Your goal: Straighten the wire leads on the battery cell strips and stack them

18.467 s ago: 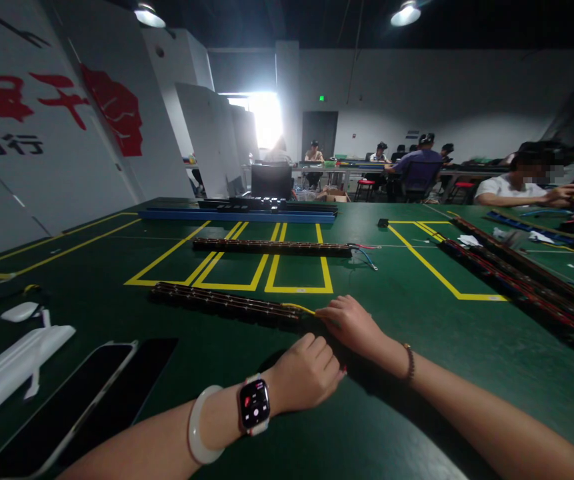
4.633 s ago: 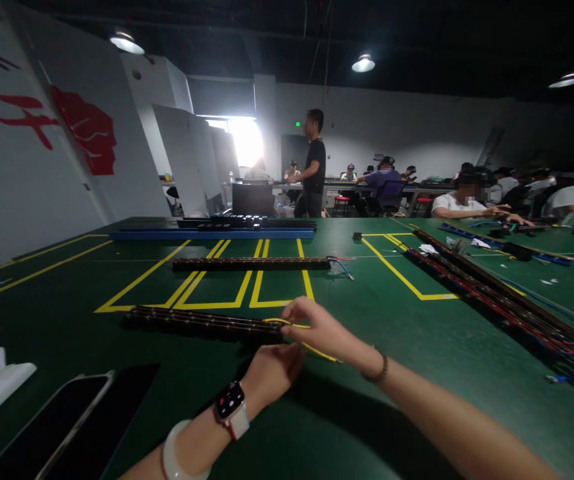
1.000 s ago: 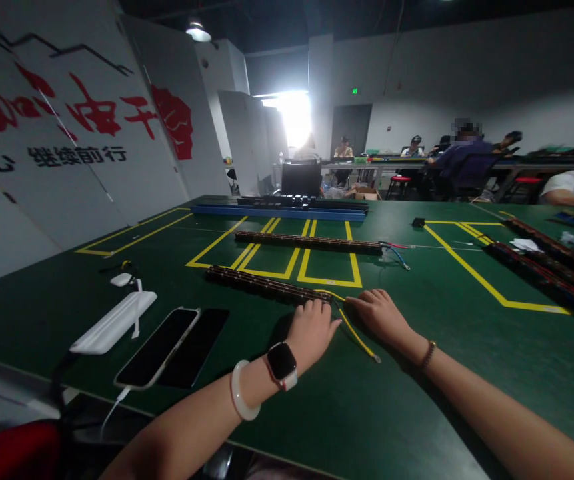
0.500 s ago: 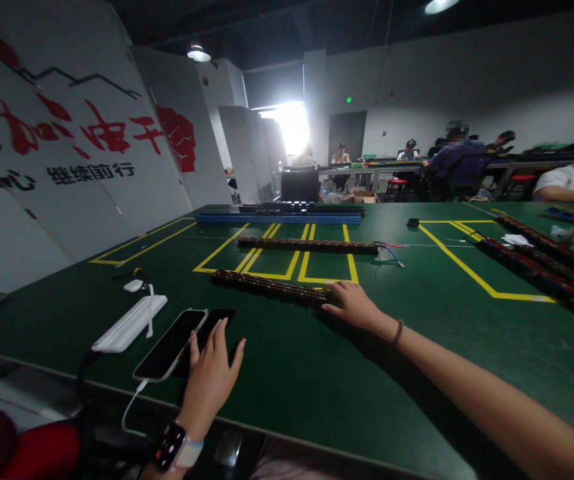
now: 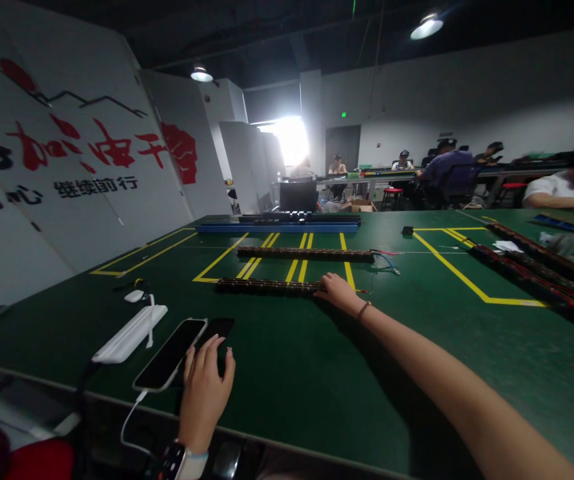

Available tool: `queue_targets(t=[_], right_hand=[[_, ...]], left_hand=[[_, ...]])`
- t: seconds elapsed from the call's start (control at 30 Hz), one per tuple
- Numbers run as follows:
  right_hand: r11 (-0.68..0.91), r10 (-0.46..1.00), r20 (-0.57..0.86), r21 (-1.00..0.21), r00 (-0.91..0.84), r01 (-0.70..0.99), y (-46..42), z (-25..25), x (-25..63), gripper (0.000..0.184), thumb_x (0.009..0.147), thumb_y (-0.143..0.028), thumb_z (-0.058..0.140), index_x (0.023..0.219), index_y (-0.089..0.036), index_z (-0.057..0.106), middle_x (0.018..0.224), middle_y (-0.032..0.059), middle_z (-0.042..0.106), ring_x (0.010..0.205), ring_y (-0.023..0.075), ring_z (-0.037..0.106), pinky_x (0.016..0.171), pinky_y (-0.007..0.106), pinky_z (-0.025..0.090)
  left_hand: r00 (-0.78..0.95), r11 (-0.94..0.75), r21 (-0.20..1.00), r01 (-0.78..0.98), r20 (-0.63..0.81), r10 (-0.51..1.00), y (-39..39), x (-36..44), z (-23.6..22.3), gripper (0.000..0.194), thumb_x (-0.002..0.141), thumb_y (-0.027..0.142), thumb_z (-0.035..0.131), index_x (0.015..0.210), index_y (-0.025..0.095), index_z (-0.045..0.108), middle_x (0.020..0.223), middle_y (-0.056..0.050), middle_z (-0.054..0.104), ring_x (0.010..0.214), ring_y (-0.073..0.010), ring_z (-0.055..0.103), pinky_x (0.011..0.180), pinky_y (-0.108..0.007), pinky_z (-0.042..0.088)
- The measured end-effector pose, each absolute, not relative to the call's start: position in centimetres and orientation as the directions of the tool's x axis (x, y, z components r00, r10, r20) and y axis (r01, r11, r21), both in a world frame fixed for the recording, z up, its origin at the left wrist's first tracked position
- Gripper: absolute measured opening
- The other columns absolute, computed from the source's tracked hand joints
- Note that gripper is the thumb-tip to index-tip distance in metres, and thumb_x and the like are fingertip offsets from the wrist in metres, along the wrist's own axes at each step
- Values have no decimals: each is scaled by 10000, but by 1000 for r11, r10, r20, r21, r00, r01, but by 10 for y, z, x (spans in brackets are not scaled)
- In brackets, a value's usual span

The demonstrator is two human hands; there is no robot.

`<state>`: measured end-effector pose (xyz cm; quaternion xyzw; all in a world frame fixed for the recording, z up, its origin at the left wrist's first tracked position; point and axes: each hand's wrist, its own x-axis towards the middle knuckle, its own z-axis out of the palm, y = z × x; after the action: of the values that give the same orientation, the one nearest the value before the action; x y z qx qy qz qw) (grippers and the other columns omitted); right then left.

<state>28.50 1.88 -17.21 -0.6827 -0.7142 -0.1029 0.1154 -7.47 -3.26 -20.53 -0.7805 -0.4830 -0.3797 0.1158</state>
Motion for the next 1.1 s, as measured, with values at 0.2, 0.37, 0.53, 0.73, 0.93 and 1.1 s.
queue_targets(t=[0.2, 0.37, 0.53, 0.73, 0.93, 1.1], right_hand=[[-66, 948, 311, 9, 60, 998, 40, -173, 332, 401, 866, -483, 522, 1006, -109, 567, 1004, 124, 568, 905, 193, 550, 747, 266, 377], [-199, 923, 341, 23, 180, 980, 50, -175, 370, 393, 864, -476, 526, 1014, -116, 569, 1033, 136, 576, 942, 228, 537, 779, 305, 339], [-345, 863, 398, 13, 312, 939, 59, -179, 398, 430, 873, -474, 503, 1070, -96, 558, 1065, 179, 576, 1036, 275, 483, 862, 367, 294], [-431, 793, 468, -19, 389, 902, 72, -188, 401, 506, 852, -494, 507, 1185, -113, 517, 1198, 190, 523, 1139, 303, 402, 942, 414, 252], [-418, 791, 501, 21, 352, 908, 45, -185, 419, 617, 871, -564, 412, 1358, -185, 384, 1403, 135, 357, 1226, 284, 340, 996, 388, 246], [-533, 778, 448, 101, 440, 840, -60, -166, 503, 563, 835, -454, 519, 1322, -186, 430, 1402, 134, 357, 1220, 286, 345, 997, 382, 252]], left_hand=[[175, -449, 208, 869, 720, 672, -30, -75, -209, 431, 886, 358, 367, 1216, 87, 425, 1224, -170, 525, 1190, -269, 483, 1111, -519, 208], [134, -427, 238, 872, 724, 677, -30, -74, -210, 476, 889, 352, 368, 1277, 76, 348, 1311, -191, 455, 1239, -268, 441, 1117, -540, 175], [106, -433, 252, 865, 752, 651, -35, -73, -205, 400, 900, 383, 371, 1183, 110, 446, 1294, -162, 468, 1245, -265, 423, 1110, -514, 218], [273, -536, 65, 842, 805, 526, -28, -85, -212, 318, 917, 377, 363, 894, 141, 574, 1122, -120, 549, 1117, -232, 507, 1102, -507, 227], [260, -515, 40, 856, 828, 496, -26, -84, -211, 338, 899, 387, 378, 900, 129, 596, 1154, -142, 547, 1120, -272, 509, 1075, -536, 243], [179, -506, 136, 852, 832, 525, -26, -81, -207, 348, 879, 410, 386, 964, 124, 565, 1187, -165, 533, 1156, -328, 485, 1063, -559, 239]])
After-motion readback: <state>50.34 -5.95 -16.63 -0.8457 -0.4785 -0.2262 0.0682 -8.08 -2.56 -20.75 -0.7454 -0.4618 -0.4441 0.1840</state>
